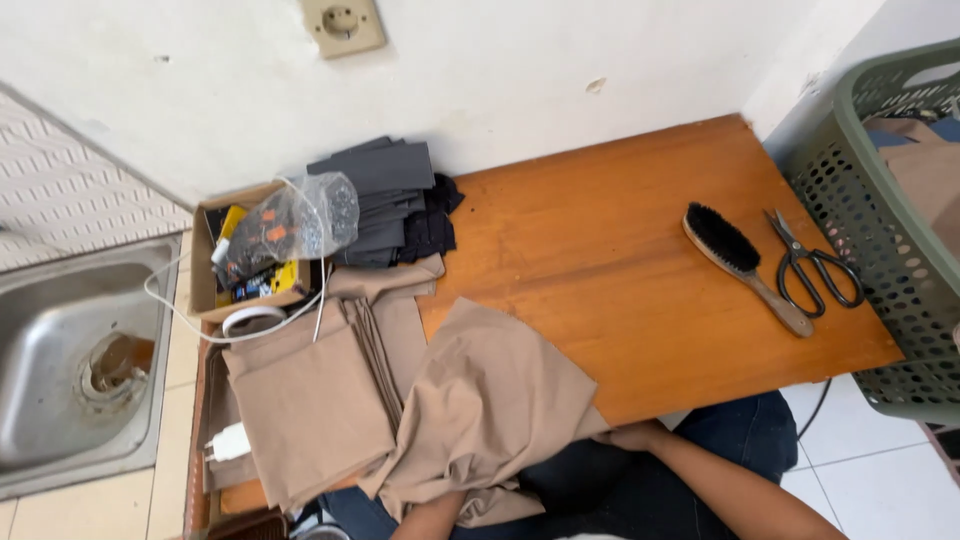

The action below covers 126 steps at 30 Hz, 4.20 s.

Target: Trimming loose threads from a brown fabric garment part using small hand snips.

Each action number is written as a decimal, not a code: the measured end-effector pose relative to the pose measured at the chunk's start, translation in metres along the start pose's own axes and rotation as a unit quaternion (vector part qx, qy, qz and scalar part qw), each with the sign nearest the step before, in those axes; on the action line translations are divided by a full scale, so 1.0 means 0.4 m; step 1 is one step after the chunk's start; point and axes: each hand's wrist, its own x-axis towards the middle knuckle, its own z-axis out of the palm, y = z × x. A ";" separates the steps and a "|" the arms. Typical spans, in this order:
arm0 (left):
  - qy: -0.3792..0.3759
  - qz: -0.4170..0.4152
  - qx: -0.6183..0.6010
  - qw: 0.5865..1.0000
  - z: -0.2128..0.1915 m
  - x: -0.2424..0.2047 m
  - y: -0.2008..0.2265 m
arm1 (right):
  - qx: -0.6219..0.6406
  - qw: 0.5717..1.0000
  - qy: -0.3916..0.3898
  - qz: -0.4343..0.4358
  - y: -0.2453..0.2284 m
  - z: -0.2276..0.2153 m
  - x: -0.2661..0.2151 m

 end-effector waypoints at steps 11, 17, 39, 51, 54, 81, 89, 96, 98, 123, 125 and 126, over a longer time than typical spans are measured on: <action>0.083 0.036 -0.130 0.987 -0.423 -0.325 0.400 | -0.171 0.983 -0.061 -0.029 -0.055 -0.020 -0.170; 0.190 0.222 -0.342 0.893 -0.585 -0.408 0.513 | 0.116 0.916 -0.100 -0.372 -0.112 0.044 -0.269; 0.496 0.238 -0.480 0.683 -0.725 -0.371 0.576 | 0.311 0.794 0.295 -0.431 -0.327 -0.091 -0.416; 0.320 0.169 -0.362 0.859 -0.653 -0.470 0.523 | 0.426 0.738 0.355 -0.385 -0.231 -0.133 -0.510; 0.272 0.145 -0.450 0.838 -0.636 -0.490 0.517 | 0.427 0.771 0.351 -0.316 -0.267 -0.160 -0.567; 0.204 0.251 -0.486 0.812 -0.698 -0.572 0.600 | 0.218 0.798 0.089 -0.554 -0.362 -0.186 -0.617; 0.219 0.216 -0.498 0.811 -0.660 -0.577 0.549 | 0.225 0.841 0.024 -0.492 -0.372 -0.153 -0.617; 0.244 0.182 -0.498 0.812 -0.635 -0.610 0.560 | 0.231 0.807 0.130 -0.528 -0.354 -0.129 -0.653; 0.231 0.183 -0.513 0.806 -0.613 -0.609 0.558 | 0.187 0.795 0.167 -0.553 -0.364 -0.126 -0.649; 0.060 0.154 -0.586 0.793 -0.576 -0.653 0.636 | 0.160 0.899 0.062 -0.403 -0.259 -0.068 -0.711; 0.080 0.149 -0.568 0.806 -0.570 -0.653 0.641 | 0.133 0.917 0.041 -0.375 -0.266 -0.057 -0.718; 0.096 0.151 -0.558 0.810 -0.567 -0.651 0.642 | 0.129 0.912 0.036 -0.388 -0.270 -0.051 -0.717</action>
